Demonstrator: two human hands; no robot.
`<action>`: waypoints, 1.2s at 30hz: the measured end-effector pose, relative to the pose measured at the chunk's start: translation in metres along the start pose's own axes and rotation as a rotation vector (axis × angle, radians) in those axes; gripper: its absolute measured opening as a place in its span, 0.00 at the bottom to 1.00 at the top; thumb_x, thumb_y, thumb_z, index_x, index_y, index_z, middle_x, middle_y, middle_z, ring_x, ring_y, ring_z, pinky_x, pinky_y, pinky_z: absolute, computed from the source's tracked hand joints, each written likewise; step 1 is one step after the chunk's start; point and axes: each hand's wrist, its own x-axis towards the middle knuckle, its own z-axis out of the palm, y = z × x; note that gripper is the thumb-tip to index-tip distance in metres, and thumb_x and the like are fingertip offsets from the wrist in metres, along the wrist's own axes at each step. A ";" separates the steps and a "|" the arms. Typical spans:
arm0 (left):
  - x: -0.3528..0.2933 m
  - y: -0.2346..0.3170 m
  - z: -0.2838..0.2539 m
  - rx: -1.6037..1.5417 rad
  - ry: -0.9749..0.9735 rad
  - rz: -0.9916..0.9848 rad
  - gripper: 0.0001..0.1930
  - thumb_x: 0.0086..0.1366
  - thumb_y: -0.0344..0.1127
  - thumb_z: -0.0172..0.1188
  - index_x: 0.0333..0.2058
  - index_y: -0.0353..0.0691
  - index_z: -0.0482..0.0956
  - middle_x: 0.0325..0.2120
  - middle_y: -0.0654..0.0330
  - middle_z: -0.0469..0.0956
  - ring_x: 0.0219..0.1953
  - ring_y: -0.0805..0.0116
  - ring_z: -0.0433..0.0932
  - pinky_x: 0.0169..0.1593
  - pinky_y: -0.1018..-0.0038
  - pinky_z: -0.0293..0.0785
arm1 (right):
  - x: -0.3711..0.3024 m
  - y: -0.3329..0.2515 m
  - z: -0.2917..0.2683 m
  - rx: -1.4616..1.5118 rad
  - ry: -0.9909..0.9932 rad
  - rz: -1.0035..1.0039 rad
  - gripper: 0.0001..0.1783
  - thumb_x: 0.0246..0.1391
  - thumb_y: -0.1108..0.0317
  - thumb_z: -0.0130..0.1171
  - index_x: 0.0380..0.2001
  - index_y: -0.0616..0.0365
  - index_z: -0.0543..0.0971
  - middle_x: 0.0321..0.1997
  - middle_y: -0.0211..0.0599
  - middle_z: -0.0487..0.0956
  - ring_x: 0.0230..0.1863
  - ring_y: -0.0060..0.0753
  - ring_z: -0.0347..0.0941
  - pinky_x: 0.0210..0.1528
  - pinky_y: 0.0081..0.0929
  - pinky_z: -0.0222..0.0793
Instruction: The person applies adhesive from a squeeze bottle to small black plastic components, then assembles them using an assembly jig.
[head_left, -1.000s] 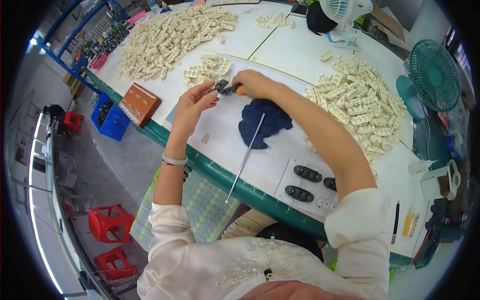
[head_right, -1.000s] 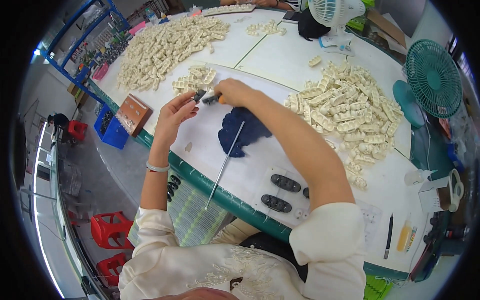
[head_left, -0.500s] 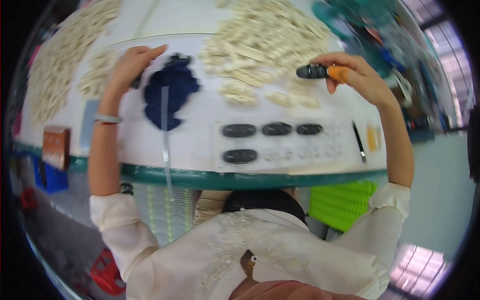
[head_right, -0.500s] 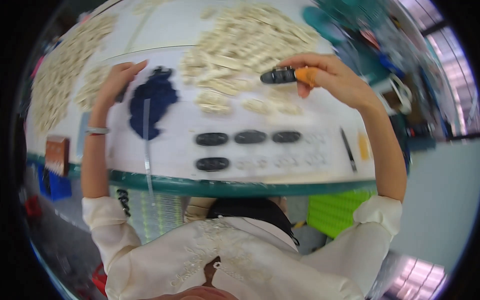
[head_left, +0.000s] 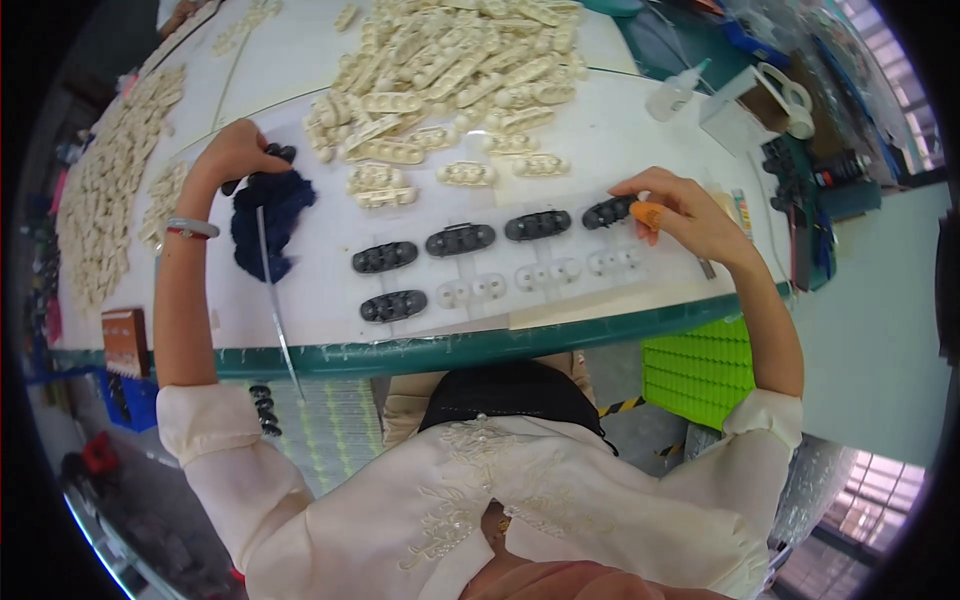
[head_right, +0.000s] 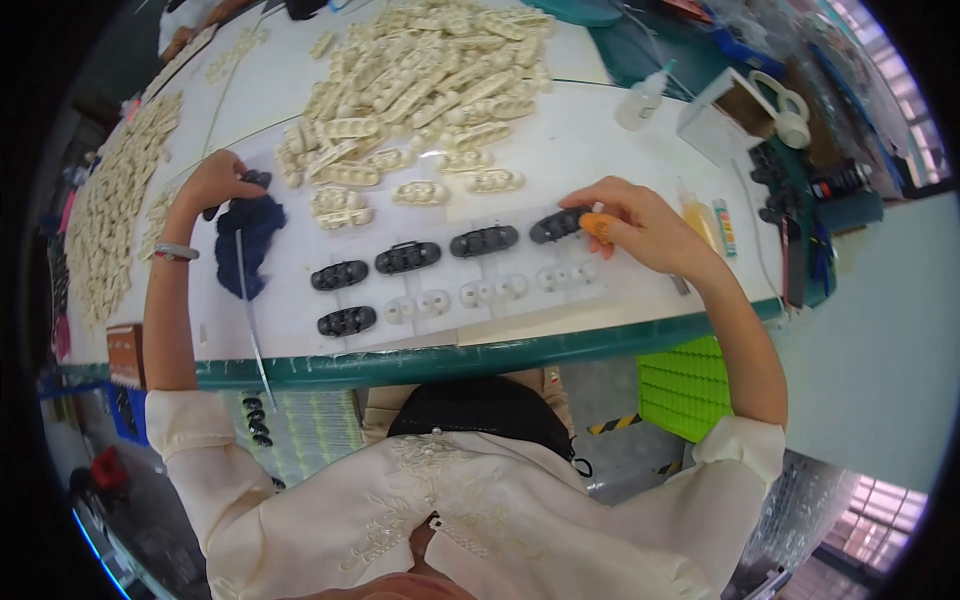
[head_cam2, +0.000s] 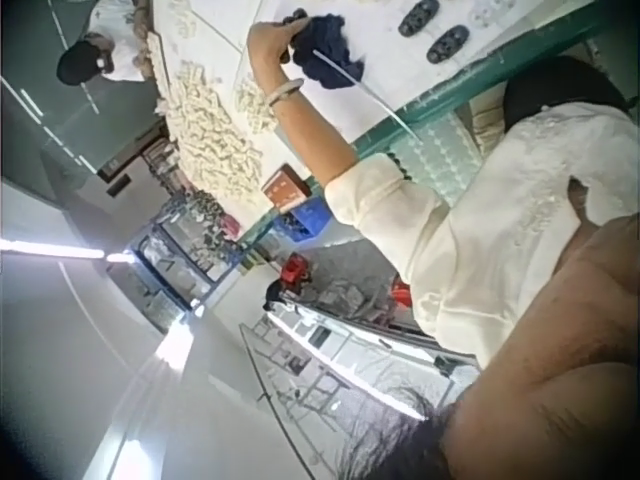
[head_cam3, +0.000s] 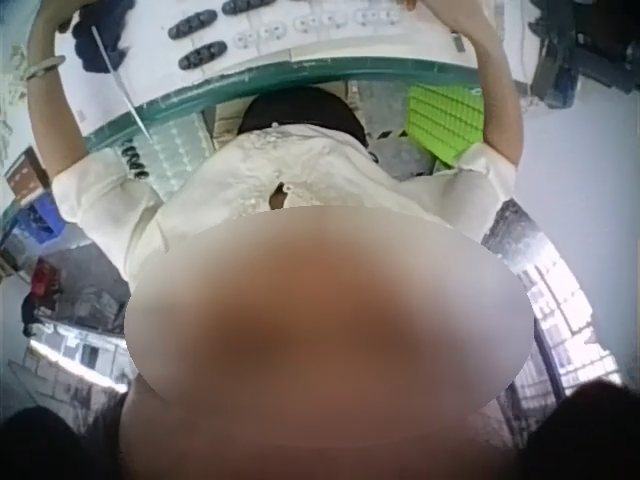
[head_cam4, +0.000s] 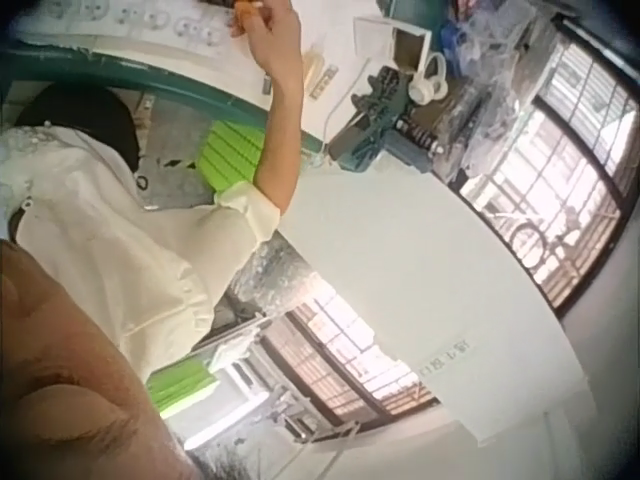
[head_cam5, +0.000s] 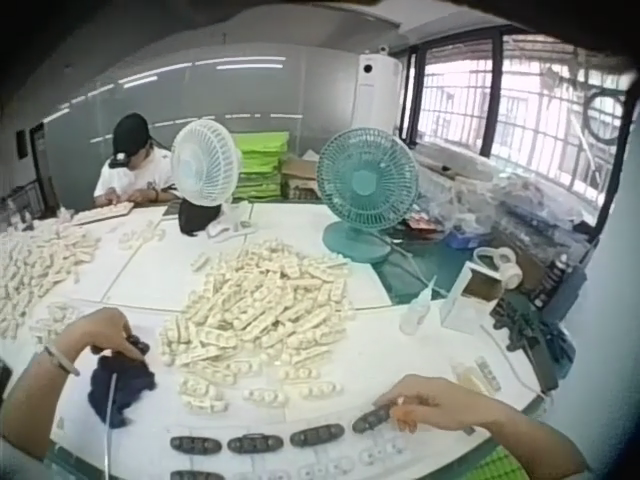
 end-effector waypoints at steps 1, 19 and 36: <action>0.000 -0.004 0.000 -0.041 -0.029 0.012 0.23 0.37 0.46 0.70 0.19 0.27 0.78 0.10 0.54 0.73 0.14 0.67 0.71 0.24 0.71 0.69 | 0.000 0.000 0.003 -0.060 0.075 -0.029 0.12 0.52 0.76 0.48 0.41 0.60 0.75 0.34 0.33 0.70 0.27 0.19 0.69 0.30 0.16 0.67; -0.053 -0.071 0.009 -1.159 0.213 -0.217 0.24 0.62 0.57 0.47 0.40 0.41 0.78 0.20 0.73 0.71 0.17 0.87 0.61 0.18 0.88 0.55 | 0.162 -0.142 0.101 -0.673 0.052 -0.998 0.15 0.44 0.77 0.57 0.39 0.61 0.74 0.42 0.40 0.72 0.48 0.40 0.67 0.48 0.30 0.64; -0.098 -0.059 0.017 -1.139 0.125 0.003 0.16 0.57 0.46 0.58 0.35 0.39 0.79 0.24 0.68 0.77 0.19 0.88 0.61 0.21 0.88 0.54 | 0.355 -0.167 0.185 -0.611 -0.167 -0.639 0.11 0.42 0.69 0.61 0.31 0.61 0.78 0.30 0.44 0.78 0.31 0.37 0.74 0.34 0.28 0.68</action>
